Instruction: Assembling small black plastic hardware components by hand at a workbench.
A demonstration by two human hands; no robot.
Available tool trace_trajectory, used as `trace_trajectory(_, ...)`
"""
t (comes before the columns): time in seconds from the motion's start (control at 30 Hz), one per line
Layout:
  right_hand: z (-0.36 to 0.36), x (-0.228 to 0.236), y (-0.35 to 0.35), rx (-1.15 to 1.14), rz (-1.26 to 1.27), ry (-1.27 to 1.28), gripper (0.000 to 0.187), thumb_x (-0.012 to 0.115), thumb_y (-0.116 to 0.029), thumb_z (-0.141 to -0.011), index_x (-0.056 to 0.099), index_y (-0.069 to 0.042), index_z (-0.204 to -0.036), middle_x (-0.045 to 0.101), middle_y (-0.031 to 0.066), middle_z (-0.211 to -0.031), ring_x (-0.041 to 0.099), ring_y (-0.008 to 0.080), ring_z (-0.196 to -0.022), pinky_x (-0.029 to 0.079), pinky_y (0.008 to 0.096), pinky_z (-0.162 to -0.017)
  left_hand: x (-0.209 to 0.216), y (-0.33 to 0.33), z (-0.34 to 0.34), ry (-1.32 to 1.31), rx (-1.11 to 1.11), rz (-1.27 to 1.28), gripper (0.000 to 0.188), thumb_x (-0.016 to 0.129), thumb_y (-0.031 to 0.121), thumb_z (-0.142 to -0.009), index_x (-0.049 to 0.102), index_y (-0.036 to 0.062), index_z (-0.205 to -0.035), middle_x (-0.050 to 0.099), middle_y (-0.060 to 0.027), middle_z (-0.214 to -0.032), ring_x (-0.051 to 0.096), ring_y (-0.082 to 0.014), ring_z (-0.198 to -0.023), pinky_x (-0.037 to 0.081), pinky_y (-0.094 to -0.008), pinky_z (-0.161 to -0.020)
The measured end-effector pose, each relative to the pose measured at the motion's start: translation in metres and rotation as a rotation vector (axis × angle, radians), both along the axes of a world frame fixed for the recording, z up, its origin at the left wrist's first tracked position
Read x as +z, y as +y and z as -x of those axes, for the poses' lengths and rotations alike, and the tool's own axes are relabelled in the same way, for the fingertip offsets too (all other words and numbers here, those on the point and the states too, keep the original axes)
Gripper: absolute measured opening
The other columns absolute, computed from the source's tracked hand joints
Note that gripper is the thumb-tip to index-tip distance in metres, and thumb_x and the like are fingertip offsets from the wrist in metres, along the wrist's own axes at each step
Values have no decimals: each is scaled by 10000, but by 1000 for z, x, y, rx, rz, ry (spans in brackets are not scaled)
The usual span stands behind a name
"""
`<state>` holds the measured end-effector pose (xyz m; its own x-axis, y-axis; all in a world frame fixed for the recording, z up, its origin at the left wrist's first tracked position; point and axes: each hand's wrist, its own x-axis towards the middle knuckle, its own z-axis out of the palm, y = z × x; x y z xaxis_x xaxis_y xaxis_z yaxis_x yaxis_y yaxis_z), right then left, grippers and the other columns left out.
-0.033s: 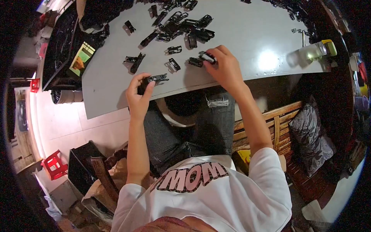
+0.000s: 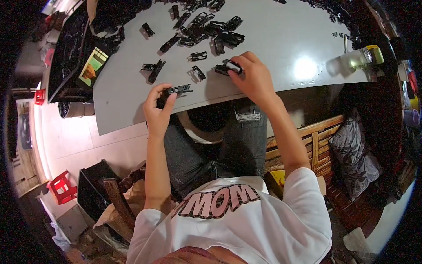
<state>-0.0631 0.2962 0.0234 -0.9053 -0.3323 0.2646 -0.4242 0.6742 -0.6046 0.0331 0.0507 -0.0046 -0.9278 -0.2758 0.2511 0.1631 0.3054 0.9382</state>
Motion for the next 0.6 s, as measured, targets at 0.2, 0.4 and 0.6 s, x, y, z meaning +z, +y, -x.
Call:
trace_trajectory(0.2, -5, -1, -17, 58, -133, 84, 242, 673, -87, -763, 620, -22, -989, 579, 104, -915, 605, 262, -750, 495, 330, -658, 8, 6, -6, -49, -62, -78, 263, 699, 23, -773, 596, 26, -1015, 521, 32, -747, 421, -55, -660, 357, -188, -599)
trace_trajectory(0.4, -6, -1, -23, 70, -225, 114, 270, 669, -58, -714, 609, -11, -973, 575, 114, -917, 598, 295, -812, 497, 345, -693, 12, 13, -8, -143, -95, -39, 249, 702, 48, -768, 615, 26, -999, 590, 8, -796, 511, -66, -717, 418, -207, -698)
trace_trajectory(0.6, -37, 22, -46, 395, 60, -112, 287, 652, -1, -679, 598, -3, -960, 564, 119, -923, 582, 306, -821, 492, 352, -699, 17, 19, -10, -158, -131, -23, 241, 694, 29, -768, 620, 22, -997, 631, -11, -829, 559, -89, -776, 447, -233, -748)
